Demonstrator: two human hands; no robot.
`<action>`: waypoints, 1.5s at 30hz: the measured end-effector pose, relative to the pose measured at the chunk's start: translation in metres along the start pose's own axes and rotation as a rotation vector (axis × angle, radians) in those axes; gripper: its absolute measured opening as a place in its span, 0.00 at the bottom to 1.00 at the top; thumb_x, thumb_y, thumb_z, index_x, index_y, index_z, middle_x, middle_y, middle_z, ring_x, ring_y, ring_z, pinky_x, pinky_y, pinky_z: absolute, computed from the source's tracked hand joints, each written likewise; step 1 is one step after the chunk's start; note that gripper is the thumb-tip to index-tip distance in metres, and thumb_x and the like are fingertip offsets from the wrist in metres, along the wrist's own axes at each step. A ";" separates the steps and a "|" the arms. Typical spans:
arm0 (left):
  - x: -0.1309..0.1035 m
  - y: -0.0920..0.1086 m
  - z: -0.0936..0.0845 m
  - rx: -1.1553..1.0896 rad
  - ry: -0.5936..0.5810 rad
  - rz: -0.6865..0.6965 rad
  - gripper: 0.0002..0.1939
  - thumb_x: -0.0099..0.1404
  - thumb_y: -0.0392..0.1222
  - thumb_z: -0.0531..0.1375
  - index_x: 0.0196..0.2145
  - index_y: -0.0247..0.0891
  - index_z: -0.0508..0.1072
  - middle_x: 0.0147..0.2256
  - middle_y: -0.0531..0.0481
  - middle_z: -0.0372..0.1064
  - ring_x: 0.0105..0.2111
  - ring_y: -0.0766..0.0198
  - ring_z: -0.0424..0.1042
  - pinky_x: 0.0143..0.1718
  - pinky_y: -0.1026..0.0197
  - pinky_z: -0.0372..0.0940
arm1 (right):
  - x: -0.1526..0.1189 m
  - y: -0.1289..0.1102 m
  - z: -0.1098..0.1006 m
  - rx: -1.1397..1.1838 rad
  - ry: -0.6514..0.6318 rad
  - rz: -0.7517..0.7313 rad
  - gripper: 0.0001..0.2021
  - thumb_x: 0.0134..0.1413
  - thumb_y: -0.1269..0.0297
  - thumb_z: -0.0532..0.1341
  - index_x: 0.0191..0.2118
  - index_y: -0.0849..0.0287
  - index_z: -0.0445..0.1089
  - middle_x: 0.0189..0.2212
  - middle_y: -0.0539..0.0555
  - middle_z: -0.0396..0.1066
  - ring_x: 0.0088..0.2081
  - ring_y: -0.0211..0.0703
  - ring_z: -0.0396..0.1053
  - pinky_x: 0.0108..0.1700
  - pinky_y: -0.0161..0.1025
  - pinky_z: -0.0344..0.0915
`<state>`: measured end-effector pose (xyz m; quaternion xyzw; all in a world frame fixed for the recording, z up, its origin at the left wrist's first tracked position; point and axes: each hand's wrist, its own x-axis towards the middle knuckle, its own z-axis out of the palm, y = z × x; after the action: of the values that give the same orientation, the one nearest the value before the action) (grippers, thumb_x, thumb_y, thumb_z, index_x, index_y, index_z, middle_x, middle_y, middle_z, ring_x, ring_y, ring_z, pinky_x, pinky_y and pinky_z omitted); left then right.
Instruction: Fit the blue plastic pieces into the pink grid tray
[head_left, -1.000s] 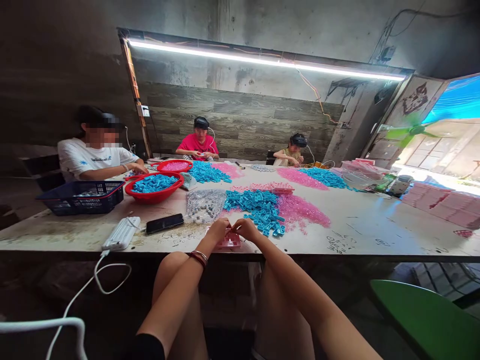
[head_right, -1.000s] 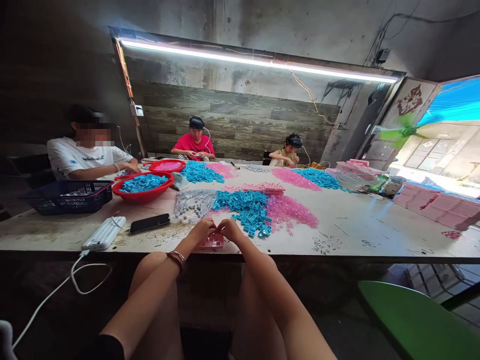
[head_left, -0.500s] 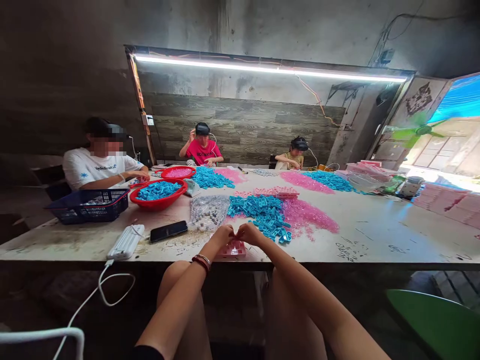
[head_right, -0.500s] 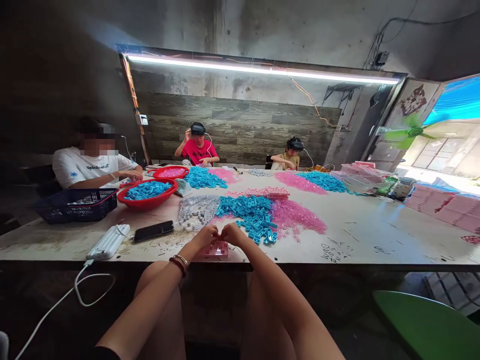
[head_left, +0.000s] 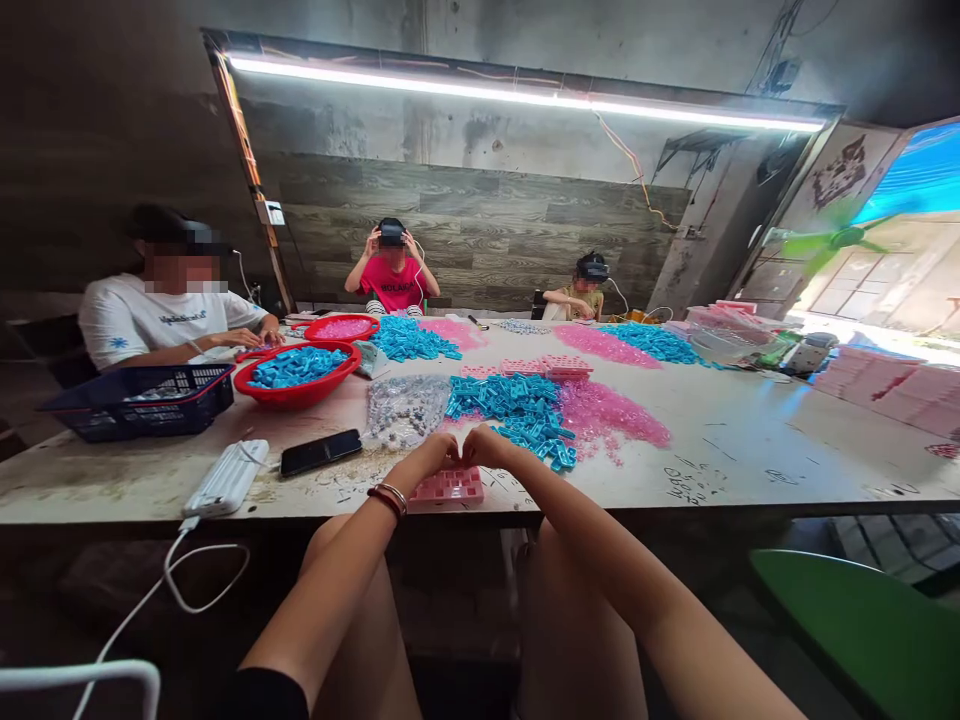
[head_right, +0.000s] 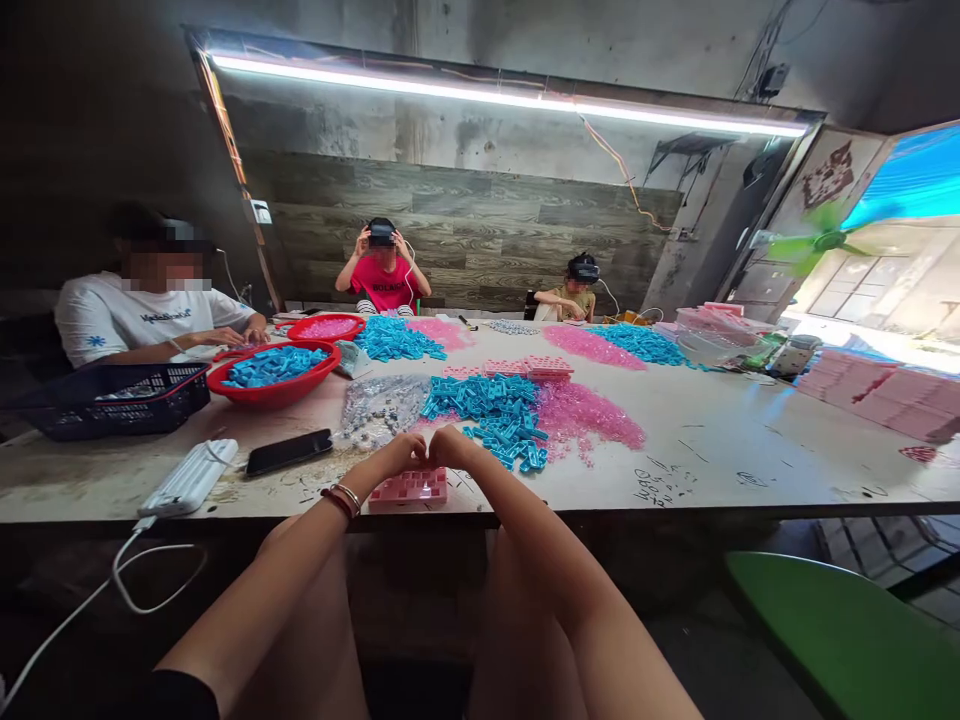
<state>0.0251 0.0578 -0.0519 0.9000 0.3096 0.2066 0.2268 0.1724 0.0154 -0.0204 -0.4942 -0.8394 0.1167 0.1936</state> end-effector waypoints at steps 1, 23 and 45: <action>0.001 0.000 0.001 0.010 -0.010 0.007 0.14 0.50 0.41 0.60 0.13 0.32 0.67 0.17 0.55 0.57 0.22 0.71 0.55 0.27 0.66 0.56 | 0.000 0.000 0.000 -0.004 0.001 0.003 0.07 0.33 0.76 0.63 0.16 0.57 0.75 0.13 0.47 0.71 0.18 0.35 0.65 0.21 0.30 0.53; -0.031 0.023 -0.022 0.075 0.085 -0.111 0.15 0.49 0.41 0.59 0.36 0.37 0.63 0.30 0.52 0.66 0.29 0.63 0.66 0.30 0.64 0.58 | -0.023 -0.007 0.006 0.305 0.273 0.270 0.07 0.45 0.66 0.62 0.32 0.59 0.74 0.34 0.56 0.74 0.34 0.43 0.71 0.33 0.34 0.64; -0.037 0.082 -0.023 0.182 0.267 -0.509 0.26 0.66 0.49 0.38 0.35 0.33 0.72 0.34 0.40 0.72 0.35 0.57 0.71 0.31 0.61 0.58 | -0.021 -0.056 0.029 1.063 0.226 0.239 0.11 0.38 0.60 0.60 0.29 0.61 0.66 0.22 0.49 0.67 0.27 0.39 0.64 0.31 0.35 0.60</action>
<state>0.0241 -0.0174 0.0021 0.7752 0.5694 0.2310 0.1469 0.1249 -0.0305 -0.0294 -0.4295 -0.5771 0.4916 0.4907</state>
